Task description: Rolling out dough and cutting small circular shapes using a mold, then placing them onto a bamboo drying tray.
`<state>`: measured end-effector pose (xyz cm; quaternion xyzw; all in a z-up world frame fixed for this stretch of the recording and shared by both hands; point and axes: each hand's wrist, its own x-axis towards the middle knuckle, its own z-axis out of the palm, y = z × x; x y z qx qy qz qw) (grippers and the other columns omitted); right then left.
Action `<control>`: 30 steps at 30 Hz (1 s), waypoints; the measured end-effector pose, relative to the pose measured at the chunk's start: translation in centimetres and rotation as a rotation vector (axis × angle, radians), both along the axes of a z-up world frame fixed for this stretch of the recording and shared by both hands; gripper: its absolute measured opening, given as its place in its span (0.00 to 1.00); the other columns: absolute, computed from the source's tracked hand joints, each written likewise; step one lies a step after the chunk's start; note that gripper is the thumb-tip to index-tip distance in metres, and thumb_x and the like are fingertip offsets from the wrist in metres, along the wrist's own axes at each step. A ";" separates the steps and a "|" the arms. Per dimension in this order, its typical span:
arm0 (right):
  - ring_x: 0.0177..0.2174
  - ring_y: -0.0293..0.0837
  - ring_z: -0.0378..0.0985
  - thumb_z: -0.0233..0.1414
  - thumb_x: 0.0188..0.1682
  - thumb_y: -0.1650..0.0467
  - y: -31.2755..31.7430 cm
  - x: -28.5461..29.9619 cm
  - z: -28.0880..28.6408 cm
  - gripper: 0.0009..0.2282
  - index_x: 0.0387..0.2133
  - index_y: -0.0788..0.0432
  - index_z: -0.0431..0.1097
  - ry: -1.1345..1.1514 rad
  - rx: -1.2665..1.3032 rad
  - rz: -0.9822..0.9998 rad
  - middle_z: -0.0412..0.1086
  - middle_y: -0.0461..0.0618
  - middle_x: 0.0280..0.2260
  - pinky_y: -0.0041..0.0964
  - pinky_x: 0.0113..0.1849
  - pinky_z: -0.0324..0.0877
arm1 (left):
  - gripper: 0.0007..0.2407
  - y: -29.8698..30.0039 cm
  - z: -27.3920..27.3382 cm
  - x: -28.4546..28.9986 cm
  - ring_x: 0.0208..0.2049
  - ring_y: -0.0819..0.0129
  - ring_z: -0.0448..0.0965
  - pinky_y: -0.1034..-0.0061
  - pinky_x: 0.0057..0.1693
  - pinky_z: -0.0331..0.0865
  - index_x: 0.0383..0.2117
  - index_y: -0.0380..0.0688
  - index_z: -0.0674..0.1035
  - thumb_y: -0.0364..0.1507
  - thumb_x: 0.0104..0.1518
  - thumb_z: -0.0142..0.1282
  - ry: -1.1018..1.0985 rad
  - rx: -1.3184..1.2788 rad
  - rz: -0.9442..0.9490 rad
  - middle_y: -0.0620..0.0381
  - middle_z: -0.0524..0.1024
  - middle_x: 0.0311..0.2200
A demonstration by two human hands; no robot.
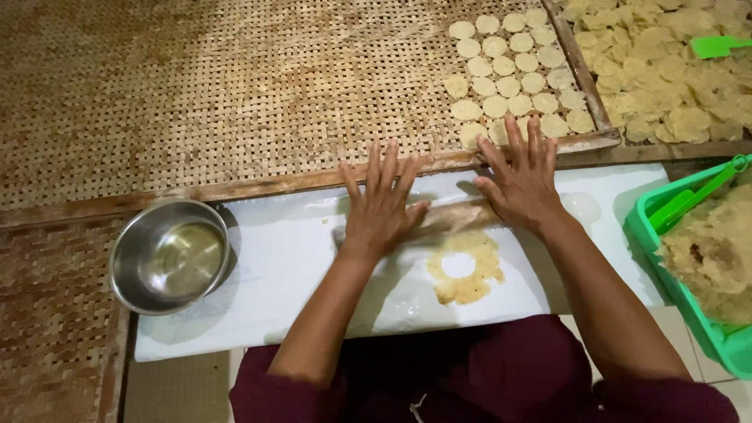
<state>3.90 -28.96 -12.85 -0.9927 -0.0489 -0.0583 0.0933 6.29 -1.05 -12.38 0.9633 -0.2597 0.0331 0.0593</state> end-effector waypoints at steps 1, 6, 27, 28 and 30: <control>0.69 0.59 0.17 0.24 0.55 0.43 0.1 -1.0 0.2 0.31 0.71 0.35 0.43 -0.002 -0.001 -0.001 0.24 0.54 0.73 0.72 0.63 0.23 | 0.32 0.0 0.2 -1.0 0.75 0.48 0.28 0.30 0.68 0.23 0.73 0.57 0.51 0.56 0.66 0.30 -0.002 -0.001 -0.001 0.48 0.34 0.75; 0.70 0.60 0.28 0.33 0.55 0.48 0.6 -7.3 0.5 0.29 0.71 0.35 0.43 -0.071 -0.052 0.030 0.31 0.51 0.73 0.76 0.62 0.31 | 0.33 0.5 0.5 -7.9 0.70 0.47 0.55 0.27 0.67 0.41 0.62 0.44 0.68 0.58 0.62 0.35 -0.102 -0.009 -0.129 0.40 0.62 0.63; 0.46 0.51 0.76 0.55 0.50 0.69 -3.1 -9.6 6.5 0.22 0.60 0.41 0.66 0.415 0.091 -0.376 0.58 0.48 0.64 0.50 0.48 0.73 | 0.28 12.0 1.7 -10.4 0.39 0.61 0.71 0.65 0.49 0.63 0.58 0.44 0.71 0.38 0.51 0.66 -0.098 -0.161 0.194 0.55 0.74 0.40; 0.46 0.51 0.76 0.55 0.50 0.69 -2.3 -9.6 6.7 0.22 0.60 0.41 0.66 0.420 0.085 -0.377 0.58 0.48 0.64 0.50 0.48 0.73 | 0.28 11.9 1.8 -10.3 0.39 0.61 0.71 0.65 0.49 0.63 0.58 0.44 0.71 0.38 0.51 0.66 -0.092 -0.165 0.195 0.55 0.74 0.40; 0.44 0.49 0.76 0.57 0.48 0.70 -0.6 -9.0 7.2 0.22 0.57 0.43 0.67 0.324 0.131 -0.254 0.58 0.50 0.64 0.48 0.45 0.76 | 0.27 11.7 2.2 -10.1 0.40 0.59 0.73 0.64 0.50 0.63 0.56 0.45 0.72 0.38 0.49 0.67 -0.055 -0.210 0.225 0.55 0.75 0.39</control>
